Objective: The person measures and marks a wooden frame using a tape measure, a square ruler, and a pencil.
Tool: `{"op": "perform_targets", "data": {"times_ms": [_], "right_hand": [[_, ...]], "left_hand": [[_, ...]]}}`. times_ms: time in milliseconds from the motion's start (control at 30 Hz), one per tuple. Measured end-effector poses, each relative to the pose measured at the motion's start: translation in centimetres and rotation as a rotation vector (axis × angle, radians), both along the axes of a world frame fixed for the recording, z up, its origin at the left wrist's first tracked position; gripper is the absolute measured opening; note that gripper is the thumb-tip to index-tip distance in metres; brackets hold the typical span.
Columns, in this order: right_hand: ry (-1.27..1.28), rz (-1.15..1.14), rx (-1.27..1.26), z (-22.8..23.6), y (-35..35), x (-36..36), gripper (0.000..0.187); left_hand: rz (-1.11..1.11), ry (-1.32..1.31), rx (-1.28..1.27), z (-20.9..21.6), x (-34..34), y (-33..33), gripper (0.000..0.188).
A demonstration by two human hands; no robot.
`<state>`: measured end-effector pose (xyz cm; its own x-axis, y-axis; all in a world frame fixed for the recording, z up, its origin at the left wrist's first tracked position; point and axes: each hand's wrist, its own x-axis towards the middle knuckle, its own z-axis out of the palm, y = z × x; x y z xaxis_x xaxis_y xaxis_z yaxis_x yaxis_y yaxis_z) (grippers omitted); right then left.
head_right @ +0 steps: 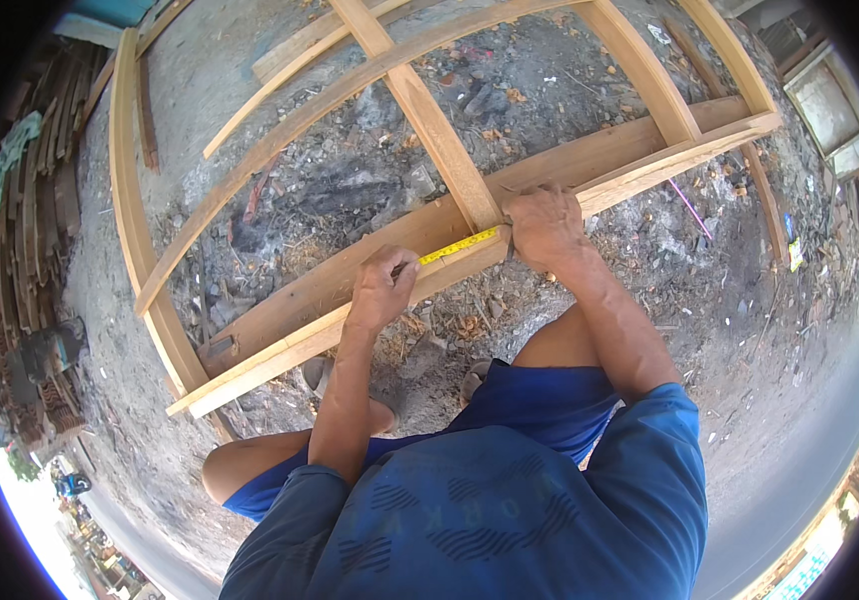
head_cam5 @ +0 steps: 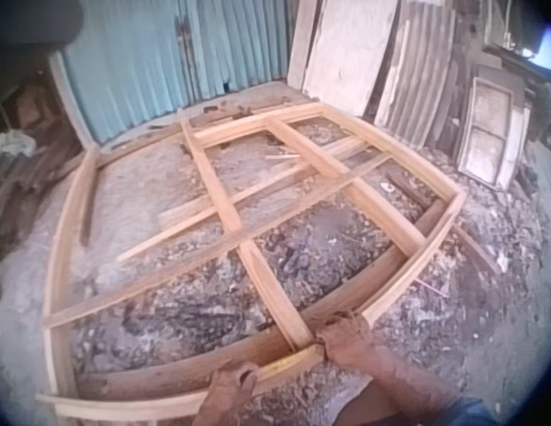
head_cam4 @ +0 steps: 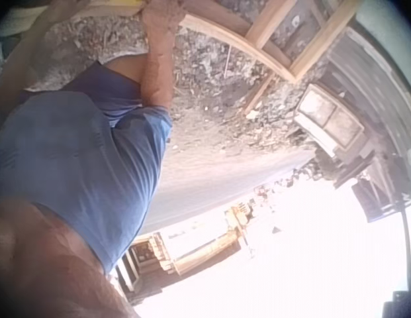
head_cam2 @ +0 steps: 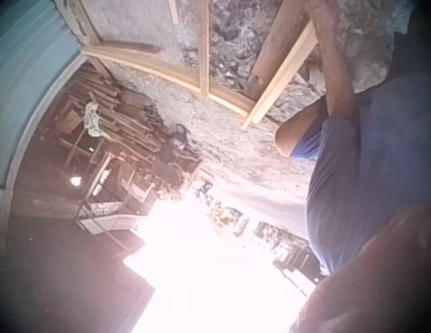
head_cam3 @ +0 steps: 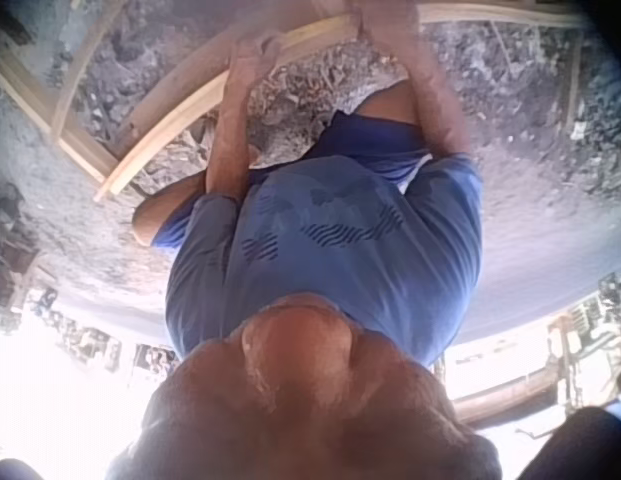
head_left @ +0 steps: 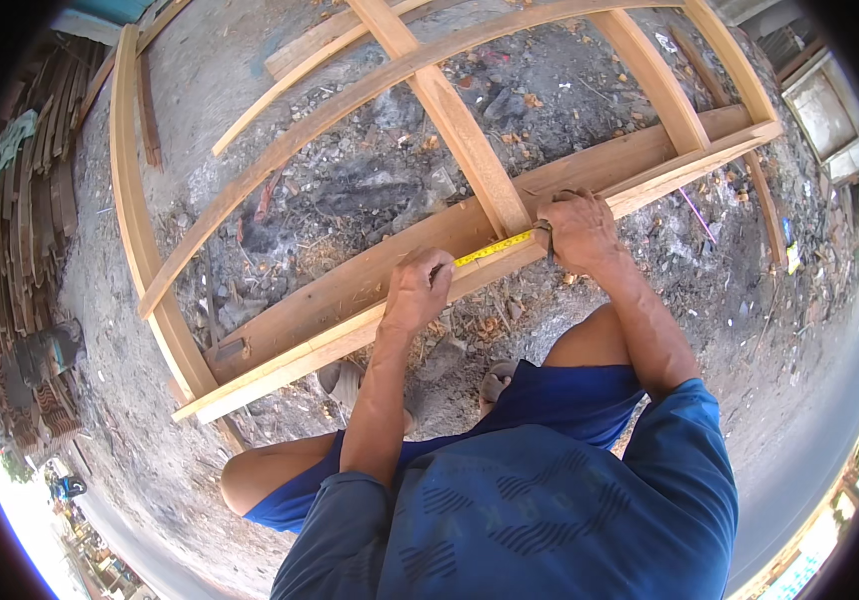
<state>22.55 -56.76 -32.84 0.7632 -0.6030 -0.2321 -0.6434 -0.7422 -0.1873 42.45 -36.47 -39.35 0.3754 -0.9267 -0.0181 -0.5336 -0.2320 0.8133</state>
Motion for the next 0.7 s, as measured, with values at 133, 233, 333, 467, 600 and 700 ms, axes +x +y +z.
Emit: {"op": "perform_targets", "data": {"times_ms": [133, 233, 333, 467, 600, 700], "right_hand": [[0.001, 0.009, -0.005, 0.0, 0.2, 0.2, 0.027], [0.003, 0.015, -0.020, 0.1, 0.6, 0.6, 0.028], [0.037, 0.005, 0.010, 0.5, 1.6, 1.6, 0.029], [0.010, -0.007, 0.016, 0.5, 2.4, 2.2, 0.029], [0.020, 0.003, 0.017, 0.6, 2.3, 2.3, 0.028], [0.014, 0.008, 0.009, 0.4, 2.3, 2.3, 0.028]], "left_hand": [[0.020, 0.020, 0.018, 0.1, 0.1, 0.1, 0.010], [0.029, 0.006, -0.007, 0.2, -0.2, 0.0, 0.011], [0.024, -0.022, -0.026, 0.2, -0.3, 0.0, 0.010], [0.035, -0.047, -0.047, -0.2, -0.2, 0.1, 0.008], [0.025, -0.058, -0.013, 0.0, -0.2, 0.1, 0.010], [0.035, -0.050, -0.013, 0.1, -0.2, 0.1, 0.009]]}}
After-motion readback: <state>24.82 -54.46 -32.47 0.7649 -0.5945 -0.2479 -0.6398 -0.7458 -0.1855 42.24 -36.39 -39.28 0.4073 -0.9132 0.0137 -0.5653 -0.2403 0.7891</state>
